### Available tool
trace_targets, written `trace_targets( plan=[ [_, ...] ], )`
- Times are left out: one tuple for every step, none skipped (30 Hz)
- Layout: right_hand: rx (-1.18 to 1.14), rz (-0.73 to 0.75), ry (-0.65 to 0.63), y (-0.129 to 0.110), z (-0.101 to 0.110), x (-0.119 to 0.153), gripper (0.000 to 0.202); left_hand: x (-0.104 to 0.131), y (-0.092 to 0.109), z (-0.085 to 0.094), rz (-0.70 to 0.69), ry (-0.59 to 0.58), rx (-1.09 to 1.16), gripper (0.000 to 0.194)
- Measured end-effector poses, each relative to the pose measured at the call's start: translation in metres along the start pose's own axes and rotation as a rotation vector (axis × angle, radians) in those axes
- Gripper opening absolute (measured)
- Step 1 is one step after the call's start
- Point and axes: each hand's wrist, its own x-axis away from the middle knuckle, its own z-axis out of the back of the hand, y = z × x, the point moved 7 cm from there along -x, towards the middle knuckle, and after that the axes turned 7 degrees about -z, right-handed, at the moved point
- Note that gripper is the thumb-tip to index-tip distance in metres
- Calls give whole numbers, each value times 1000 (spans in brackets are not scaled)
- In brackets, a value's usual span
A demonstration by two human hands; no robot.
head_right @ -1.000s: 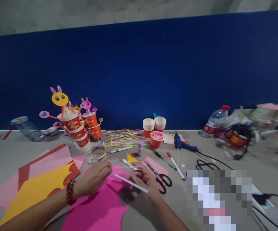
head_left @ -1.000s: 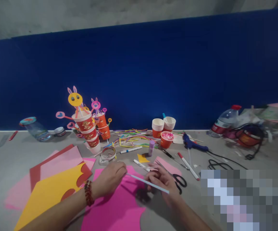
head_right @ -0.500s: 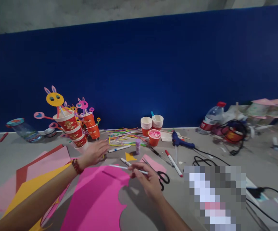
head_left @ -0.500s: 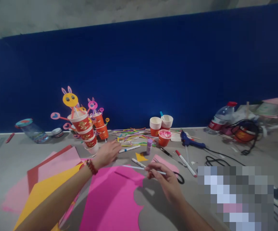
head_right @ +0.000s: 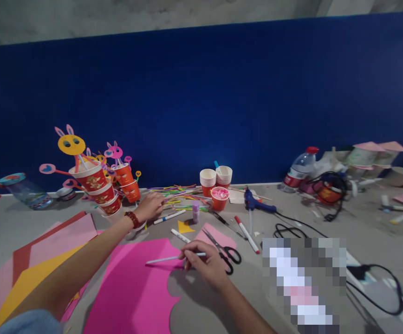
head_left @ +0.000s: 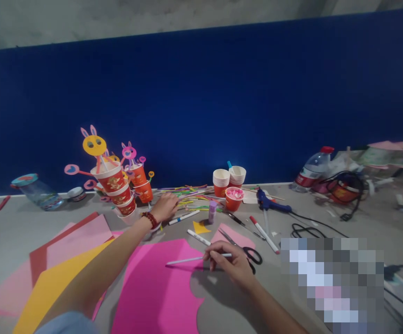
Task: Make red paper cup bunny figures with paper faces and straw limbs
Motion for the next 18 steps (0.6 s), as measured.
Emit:
trace_targets(
  plan=[
    [5,1,-8,0,0,0,31,-3,0,2,24,2,9,16],
    [9,0,-15,0,-1,0,31,-7,2,3,44,1,21,18],
    [14,-2,-21,1,-1,0,31,-11,5,3,59,-5,35,20],
    [22,-7,-27,2,-2,0,31,-15,10,1,66,-17,52,21],
    [31,-11,-31,3,-2,0,32,-20,16,-1,63,-35,72,22],
    [41,-15,-32,4,-2,0,32,-25,22,-5,54,-54,92,22],
    [52,-18,-34,4,-3,0,32,-29,28,-8,42,-71,112,20],
    [63,-19,-36,5,-3,0,32,-34,34,-11,30,-87,132,18],
    [72,-19,-39,4,-3,0,33,-38,39,-14,22,-102,150,16],
    [78,-20,-40,4,-3,-1,33,-42,42,-17,17,-118,167,16],
    [84,-23,-41,3,-4,-1,34,-45,44,-20,15,-135,183,18],
    [88,-29,-42,3,-4,-1,34,-47,46,-22,15,-153,198,21],
    [93,-36,-43,2,-4,-1,35,-48,46,-23,17,-169,212,24],
    [97,-46,-44,2,-4,-1,36,-49,46,-23,23,-181,224,26],
    [99,-57,-45,2,-4,-1,36,-49,46,-22,33,-185,234,26],
    [101,-67,-47,2,-5,-1,37,-49,44,-20,49,-182,244,26],
    [101,-73,-50,3,-5,-1,37,-48,40,-16,70,-169,253,26],
    [98,-77,-53,3,-4,-1,37,-47,35,-12,97,-147,262,26]
  ],
)
